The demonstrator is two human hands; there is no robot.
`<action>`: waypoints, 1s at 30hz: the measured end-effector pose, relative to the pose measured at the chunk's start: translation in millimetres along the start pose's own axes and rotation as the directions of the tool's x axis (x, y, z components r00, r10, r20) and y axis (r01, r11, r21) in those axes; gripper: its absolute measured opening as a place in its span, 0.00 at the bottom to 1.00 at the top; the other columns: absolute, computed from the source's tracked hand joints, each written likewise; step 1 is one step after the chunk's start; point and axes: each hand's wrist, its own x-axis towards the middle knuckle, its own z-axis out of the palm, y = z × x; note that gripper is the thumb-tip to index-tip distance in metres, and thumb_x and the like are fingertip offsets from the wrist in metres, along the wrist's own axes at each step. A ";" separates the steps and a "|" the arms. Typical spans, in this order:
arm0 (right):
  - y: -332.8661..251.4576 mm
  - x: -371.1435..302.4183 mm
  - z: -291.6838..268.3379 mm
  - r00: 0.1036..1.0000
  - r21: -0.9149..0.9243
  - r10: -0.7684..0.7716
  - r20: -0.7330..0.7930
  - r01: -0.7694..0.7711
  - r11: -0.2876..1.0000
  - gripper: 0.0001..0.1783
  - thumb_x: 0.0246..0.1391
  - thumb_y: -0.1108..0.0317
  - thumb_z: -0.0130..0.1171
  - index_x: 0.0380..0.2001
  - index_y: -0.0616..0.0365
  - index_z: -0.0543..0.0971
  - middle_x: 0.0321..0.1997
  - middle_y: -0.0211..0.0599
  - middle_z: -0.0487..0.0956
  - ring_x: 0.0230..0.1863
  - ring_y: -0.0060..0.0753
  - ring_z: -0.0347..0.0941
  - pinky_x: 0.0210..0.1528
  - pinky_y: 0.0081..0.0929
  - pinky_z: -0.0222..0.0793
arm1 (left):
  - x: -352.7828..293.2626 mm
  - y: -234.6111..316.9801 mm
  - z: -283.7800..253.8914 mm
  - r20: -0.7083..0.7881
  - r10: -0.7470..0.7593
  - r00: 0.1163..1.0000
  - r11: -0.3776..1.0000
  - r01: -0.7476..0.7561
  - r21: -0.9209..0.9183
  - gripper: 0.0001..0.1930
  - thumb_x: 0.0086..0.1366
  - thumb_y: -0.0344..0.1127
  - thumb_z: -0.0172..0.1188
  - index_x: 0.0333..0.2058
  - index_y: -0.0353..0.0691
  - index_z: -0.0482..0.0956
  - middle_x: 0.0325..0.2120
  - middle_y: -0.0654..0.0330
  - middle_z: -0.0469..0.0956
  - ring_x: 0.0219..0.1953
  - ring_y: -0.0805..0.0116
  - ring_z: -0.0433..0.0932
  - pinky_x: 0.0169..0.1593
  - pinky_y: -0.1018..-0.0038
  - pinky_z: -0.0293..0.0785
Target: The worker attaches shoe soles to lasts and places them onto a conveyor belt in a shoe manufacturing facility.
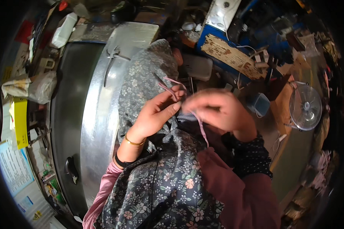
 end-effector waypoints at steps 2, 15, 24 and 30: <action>-19.1 -22.1 -17.8 0.920 0.213 0.138 0.368 -0.228 0.950 0.17 0.48 0.72 0.64 0.44 0.60 0.82 0.44 0.38 0.83 0.32 0.27 0.77 0.34 0.24 0.72 | -5.7 7.7 -3.6 -0.004 -0.074 0.997 0.961 0.073 0.268 0.29 0.64 0.31 0.63 0.61 0.31 0.65 0.51 0.54 0.77 0.53 0.70 0.74 0.56 0.75 0.69; -8.0 -69.6 -5.8 0.915 0.328 -0.012 0.403 -0.133 0.935 0.12 0.48 0.71 0.69 0.38 0.61 0.83 0.33 0.36 0.81 0.34 0.36 0.77 0.33 0.28 0.71 | -28.0 49.4 33.4 0.675 0.040 0.737 0.979 -0.164 0.122 0.08 0.64 0.36 0.64 0.32 0.37 0.80 0.23 0.62 0.77 0.20 0.69 0.74 0.25 0.75 0.68; -5.6 -68.5 -9.3 0.934 0.407 -0.123 0.337 -0.027 0.913 0.12 0.46 0.72 0.71 0.37 0.60 0.83 0.34 0.38 0.82 0.31 0.34 0.78 0.31 0.26 0.71 | -35.2 24.9 64.6 0.575 -0.033 0.817 0.999 0.002 0.054 0.18 0.59 0.40 0.70 0.46 0.40 0.82 0.34 0.59 0.82 0.37 0.72 0.80 0.43 0.76 0.74; -6.3 -77.3 -12.1 0.946 0.344 -0.053 0.320 -0.064 0.937 0.12 0.46 0.70 0.71 0.35 0.59 0.84 0.35 0.36 0.82 0.26 0.27 0.76 0.24 0.22 0.67 | -35.2 23.3 68.0 0.586 -0.137 0.798 0.985 0.172 -0.003 0.12 0.60 0.28 0.63 0.43 0.38 0.83 0.37 0.60 0.83 0.39 0.75 0.80 0.45 0.77 0.74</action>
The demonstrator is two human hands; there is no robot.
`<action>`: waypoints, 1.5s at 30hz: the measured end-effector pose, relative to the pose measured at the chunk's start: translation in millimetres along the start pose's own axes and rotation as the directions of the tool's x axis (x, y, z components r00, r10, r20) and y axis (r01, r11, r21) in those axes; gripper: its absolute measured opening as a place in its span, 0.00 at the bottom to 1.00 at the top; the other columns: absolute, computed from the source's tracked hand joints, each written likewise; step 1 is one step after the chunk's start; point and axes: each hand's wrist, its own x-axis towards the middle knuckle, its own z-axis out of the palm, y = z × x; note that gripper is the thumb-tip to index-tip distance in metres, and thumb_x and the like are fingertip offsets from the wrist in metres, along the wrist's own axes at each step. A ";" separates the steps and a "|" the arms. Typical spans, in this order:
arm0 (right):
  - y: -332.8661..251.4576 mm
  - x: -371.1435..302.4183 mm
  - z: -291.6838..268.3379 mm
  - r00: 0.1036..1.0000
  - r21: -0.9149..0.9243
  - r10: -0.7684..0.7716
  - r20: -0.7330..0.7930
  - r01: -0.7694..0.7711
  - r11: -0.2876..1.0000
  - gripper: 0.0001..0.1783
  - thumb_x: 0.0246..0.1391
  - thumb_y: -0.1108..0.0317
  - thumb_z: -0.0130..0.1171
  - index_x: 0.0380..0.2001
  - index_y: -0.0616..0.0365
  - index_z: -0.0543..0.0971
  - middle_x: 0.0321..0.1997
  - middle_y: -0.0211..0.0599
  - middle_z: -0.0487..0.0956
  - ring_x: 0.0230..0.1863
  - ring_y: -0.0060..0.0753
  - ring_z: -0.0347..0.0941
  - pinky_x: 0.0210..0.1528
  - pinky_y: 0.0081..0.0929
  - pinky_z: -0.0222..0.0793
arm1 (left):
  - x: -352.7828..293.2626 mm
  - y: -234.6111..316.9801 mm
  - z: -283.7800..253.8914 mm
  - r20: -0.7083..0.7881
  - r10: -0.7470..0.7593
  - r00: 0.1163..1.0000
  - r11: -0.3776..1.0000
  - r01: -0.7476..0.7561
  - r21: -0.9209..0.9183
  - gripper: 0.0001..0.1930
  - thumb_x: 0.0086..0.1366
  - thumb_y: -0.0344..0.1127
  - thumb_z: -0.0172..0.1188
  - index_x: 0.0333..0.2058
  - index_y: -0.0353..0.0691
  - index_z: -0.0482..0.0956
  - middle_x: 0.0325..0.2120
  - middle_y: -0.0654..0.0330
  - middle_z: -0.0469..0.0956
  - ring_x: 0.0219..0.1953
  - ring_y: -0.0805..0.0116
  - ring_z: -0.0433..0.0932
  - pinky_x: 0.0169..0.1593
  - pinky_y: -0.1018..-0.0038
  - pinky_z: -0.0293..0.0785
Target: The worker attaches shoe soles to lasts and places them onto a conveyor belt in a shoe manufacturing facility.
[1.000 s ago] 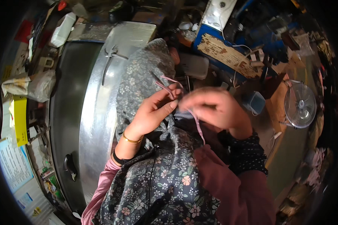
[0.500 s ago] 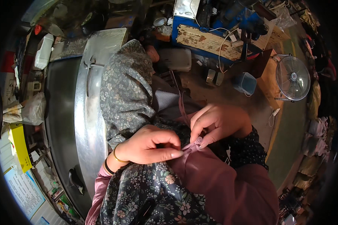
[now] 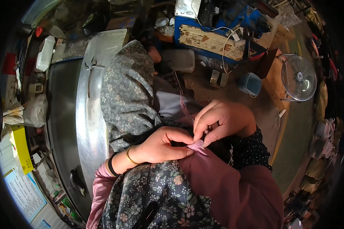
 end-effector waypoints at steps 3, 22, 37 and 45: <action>-0.5 -4.1 0.0 0.997 -0.026 0.048 -0.057 -0.050 0.998 0.11 0.46 0.70 0.71 0.34 0.59 0.84 0.34 0.36 0.83 0.26 0.27 0.76 0.25 0.22 0.68 | -0.7 0.7 1.4 -0.013 0.023 1.000 0.998 -0.024 -0.053 0.14 0.59 0.26 0.62 0.45 0.38 0.82 0.39 0.60 0.83 0.41 0.76 0.79 0.47 0.78 0.73; 9.6 8.4 2.1 0.997 -0.092 -0.009 -0.073 0.002 0.996 0.08 0.49 0.67 0.69 0.28 0.60 0.82 0.25 0.35 0.81 0.26 0.35 0.77 0.27 0.29 0.70 | 3.8 -7.5 -8.5 0.016 0.008 1.000 0.999 -0.007 -0.051 0.11 0.61 0.28 0.64 0.43 0.37 0.82 0.37 0.62 0.83 0.40 0.78 0.78 0.45 0.80 0.73; 13.2 5.9 -7.2 0.998 0.075 -0.054 -0.010 0.055 0.996 0.09 0.46 0.73 0.71 0.32 0.63 0.83 0.33 0.41 0.83 0.30 0.34 0.79 0.29 0.26 0.73 | 0.6 -4.8 -7.8 0.006 -0.033 0.999 0.985 0.033 -0.171 0.13 0.60 0.24 0.62 0.45 0.37 0.81 0.37 0.68 0.82 0.40 0.83 0.76 0.45 0.81 0.72; 11.4 1.3 -11.0 0.998 0.027 0.037 -0.058 -0.035 0.999 0.08 0.46 0.72 0.71 0.31 0.61 0.83 0.32 0.37 0.82 0.29 0.30 0.78 0.27 0.24 0.70 | 0.5 -7.5 -4.9 0.021 0.007 1.000 0.942 0.000 -0.335 0.15 0.60 0.22 0.60 0.47 0.38 0.79 0.39 0.70 0.80 0.37 0.87 0.72 0.41 0.85 0.69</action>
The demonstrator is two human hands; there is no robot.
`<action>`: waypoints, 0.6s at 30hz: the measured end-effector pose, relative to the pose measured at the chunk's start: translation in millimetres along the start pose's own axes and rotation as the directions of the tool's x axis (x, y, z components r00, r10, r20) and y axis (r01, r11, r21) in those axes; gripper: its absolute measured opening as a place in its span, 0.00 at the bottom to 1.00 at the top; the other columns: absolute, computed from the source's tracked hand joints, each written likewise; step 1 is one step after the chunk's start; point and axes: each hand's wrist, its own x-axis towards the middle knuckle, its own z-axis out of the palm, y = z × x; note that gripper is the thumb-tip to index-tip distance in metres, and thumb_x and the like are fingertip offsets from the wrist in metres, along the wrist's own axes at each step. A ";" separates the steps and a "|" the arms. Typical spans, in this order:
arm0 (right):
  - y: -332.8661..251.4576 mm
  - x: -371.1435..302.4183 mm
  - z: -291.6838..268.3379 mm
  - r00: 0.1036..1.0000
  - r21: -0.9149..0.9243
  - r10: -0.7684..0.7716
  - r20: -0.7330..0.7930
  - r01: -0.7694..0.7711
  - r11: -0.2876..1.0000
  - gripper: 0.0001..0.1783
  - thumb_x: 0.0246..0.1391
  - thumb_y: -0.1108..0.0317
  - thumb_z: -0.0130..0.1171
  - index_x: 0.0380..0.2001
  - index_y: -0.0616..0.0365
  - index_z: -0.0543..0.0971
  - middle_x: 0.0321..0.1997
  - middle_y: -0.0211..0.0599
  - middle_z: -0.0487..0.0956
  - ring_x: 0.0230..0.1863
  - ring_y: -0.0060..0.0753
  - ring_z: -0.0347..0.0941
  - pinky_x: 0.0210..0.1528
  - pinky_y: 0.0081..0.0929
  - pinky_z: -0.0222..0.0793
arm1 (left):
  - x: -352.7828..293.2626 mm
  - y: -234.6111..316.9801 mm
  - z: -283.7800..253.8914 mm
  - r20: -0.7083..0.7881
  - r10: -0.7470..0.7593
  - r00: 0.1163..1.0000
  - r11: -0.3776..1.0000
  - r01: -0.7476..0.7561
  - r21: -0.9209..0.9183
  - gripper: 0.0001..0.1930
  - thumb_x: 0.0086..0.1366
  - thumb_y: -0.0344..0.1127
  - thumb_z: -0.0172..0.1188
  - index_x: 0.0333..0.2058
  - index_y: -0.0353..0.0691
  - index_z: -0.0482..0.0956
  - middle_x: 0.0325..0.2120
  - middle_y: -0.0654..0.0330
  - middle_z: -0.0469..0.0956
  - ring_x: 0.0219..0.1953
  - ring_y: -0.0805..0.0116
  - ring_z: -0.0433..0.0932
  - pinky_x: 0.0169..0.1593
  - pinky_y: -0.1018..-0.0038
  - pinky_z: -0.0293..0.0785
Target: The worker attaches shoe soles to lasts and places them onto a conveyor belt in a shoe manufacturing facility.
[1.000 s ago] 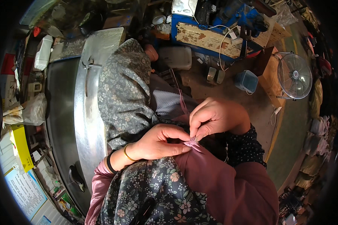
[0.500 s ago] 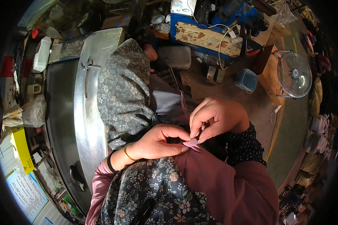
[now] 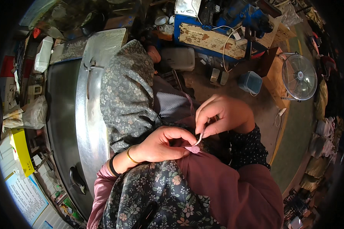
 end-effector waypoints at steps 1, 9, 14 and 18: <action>0.5 -1.4 -3.0 0.999 -0.036 -0.024 -0.037 0.023 0.999 0.08 0.45 0.72 0.71 0.30 0.60 0.84 0.30 0.37 0.82 0.29 0.31 0.78 0.28 0.24 0.70 | 0.1 0.4 -0.3 0.004 -0.014 1.000 1.000 0.014 0.016 0.16 0.60 0.22 0.59 0.47 0.38 0.79 0.39 0.71 0.79 0.37 0.87 0.71 0.41 0.85 0.68; -5.7 -5.8 -4.4 0.989 -0.050 -0.008 -0.146 0.001 0.999 0.07 0.43 0.73 0.71 0.28 0.60 0.84 0.26 0.38 0.81 0.28 0.35 0.78 0.29 0.28 0.69 | -2.0 7.3 -3.3 0.028 -0.110 0.994 0.994 0.109 0.031 0.16 0.60 0.20 0.60 0.47 0.36 0.79 0.42 0.67 0.79 0.43 0.82 0.74 0.48 0.82 0.70; -7.2 -4.1 -6.2 0.984 -0.063 -0.002 -0.180 -0.009 0.998 0.07 0.44 0.72 0.71 0.29 0.60 0.85 0.27 0.38 0.81 0.29 0.35 0.78 0.31 0.27 0.70 | -2.6 1.9 -3.6 0.018 -0.127 0.992 0.991 0.128 -0.026 0.19 0.60 0.19 0.59 0.51 0.35 0.78 0.45 0.65 0.80 0.47 0.80 0.74 0.52 0.81 0.69; -4.1 -9.9 -17.2 0.976 -0.145 0.042 -0.215 -0.074 0.987 0.09 0.44 0.72 0.70 0.32 0.61 0.85 0.29 0.40 0.82 0.31 0.36 0.79 0.33 0.28 0.71 | -0.8 4.6 -6.1 0.029 -0.172 0.985 0.985 0.172 0.011 0.21 0.59 0.18 0.59 0.52 0.35 0.77 0.47 0.63 0.80 0.49 0.78 0.75 0.54 0.80 0.69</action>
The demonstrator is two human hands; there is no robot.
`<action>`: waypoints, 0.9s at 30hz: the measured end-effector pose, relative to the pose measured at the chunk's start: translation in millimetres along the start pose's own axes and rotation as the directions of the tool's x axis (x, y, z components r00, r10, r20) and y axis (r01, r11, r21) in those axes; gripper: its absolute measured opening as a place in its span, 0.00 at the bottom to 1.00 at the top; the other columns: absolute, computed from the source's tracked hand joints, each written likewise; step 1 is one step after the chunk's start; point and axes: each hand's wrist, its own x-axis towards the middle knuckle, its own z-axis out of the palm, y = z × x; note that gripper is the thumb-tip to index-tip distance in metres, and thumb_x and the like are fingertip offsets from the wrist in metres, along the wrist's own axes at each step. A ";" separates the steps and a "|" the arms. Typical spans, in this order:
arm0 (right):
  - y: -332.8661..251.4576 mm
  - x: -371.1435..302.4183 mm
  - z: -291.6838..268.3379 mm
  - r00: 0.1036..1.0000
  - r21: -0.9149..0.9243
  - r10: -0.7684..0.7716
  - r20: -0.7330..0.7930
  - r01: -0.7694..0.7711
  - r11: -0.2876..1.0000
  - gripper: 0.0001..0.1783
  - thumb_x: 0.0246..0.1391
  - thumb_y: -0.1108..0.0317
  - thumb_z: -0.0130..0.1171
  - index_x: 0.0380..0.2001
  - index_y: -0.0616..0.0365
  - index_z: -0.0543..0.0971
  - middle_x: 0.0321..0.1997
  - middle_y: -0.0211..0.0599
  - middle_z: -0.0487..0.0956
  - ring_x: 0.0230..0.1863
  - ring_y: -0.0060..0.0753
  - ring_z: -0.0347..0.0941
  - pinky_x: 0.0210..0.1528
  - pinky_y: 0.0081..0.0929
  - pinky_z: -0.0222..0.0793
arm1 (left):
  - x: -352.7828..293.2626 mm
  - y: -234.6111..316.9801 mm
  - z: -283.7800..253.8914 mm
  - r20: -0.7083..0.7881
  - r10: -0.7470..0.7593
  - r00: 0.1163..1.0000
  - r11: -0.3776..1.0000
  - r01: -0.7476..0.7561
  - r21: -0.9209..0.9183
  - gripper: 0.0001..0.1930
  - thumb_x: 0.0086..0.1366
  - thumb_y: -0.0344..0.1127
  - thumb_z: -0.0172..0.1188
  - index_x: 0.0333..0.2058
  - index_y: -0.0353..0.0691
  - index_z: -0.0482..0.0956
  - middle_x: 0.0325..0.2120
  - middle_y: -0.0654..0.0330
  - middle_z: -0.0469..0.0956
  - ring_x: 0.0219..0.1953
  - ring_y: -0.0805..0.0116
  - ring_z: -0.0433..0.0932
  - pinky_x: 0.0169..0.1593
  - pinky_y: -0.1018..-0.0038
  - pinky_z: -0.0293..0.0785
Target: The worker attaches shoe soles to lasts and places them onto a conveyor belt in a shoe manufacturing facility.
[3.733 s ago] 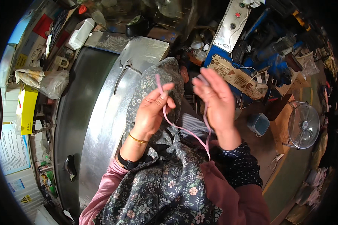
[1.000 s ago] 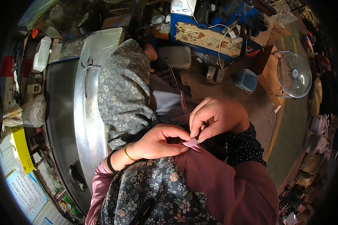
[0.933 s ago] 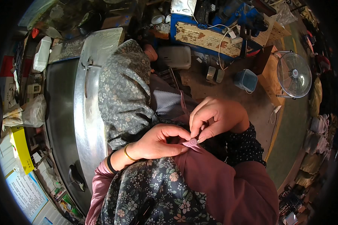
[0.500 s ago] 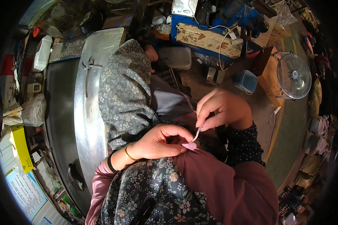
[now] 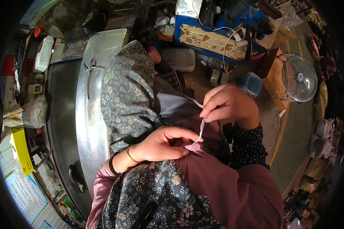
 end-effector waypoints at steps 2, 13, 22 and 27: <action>2.6 0.5 -4.3 1.000 -0.075 0.019 -0.007 -0.019 0.997 0.10 0.45 0.71 0.69 0.33 0.61 0.85 0.30 0.40 0.82 0.31 0.36 0.79 0.34 0.28 0.71 | 0.7 -2.2 -1.1 -0.002 0.022 1.000 1.000 -0.022 0.013 0.22 0.58 0.18 0.59 0.53 0.35 0.76 0.48 0.62 0.79 0.50 0.78 0.75 0.55 0.79 0.69; 36.7 -9.3 -19.6 0.951 -0.254 0.192 -0.242 -0.254 0.933 0.10 0.46 0.76 0.62 0.35 0.64 0.84 0.30 0.40 0.81 0.33 0.34 0.78 0.36 0.26 0.72 | 1.0 -2.0 -3.0 -0.003 0.012 1.000 1.000 -0.012 -0.015 0.22 0.57 0.17 0.59 0.53 0.34 0.76 0.49 0.60 0.79 0.53 0.75 0.74 0.58 0.77 0.68; 52.3 -11.4 -20.6 0.864 -0.170 0.132 -0.485 -0.241 0.956 0.10 0.51 0.78 0.59 0.37 0.68 0.83 0.32 0.36 0.81 0.33 0.24 0.77 0.36 0.22 0.71 | 5.5 -6.9 -4.0 0.006 0.076 0.997 0.996 -0.076 -0.042 0.22 0.58 0.17 0.58 0.53 0.35 0.76 0.48 0.64 0.79 0.46 0.80 0.73 0.50 0.81 0.68; 53.6 -12.2 -20.2 0.844 -0.141 0.128 -0.520 -0.233 0.962 0.09 0.53 0.79 0.59 0.38 0.68 0.82 0.31 0.35 0.81 0.32 0.23 0.75 0.35 0.20 0.70 | 7.7 -5.9 -4.0 -0.014 0.132 0.991 0.991 -0.132 -0.019 0.22 0.59 0.18 0.56 0.53 0.36 0.76 0.43 0.69 0.78 0.36 0.87 0.71 0.40 0.86 0.69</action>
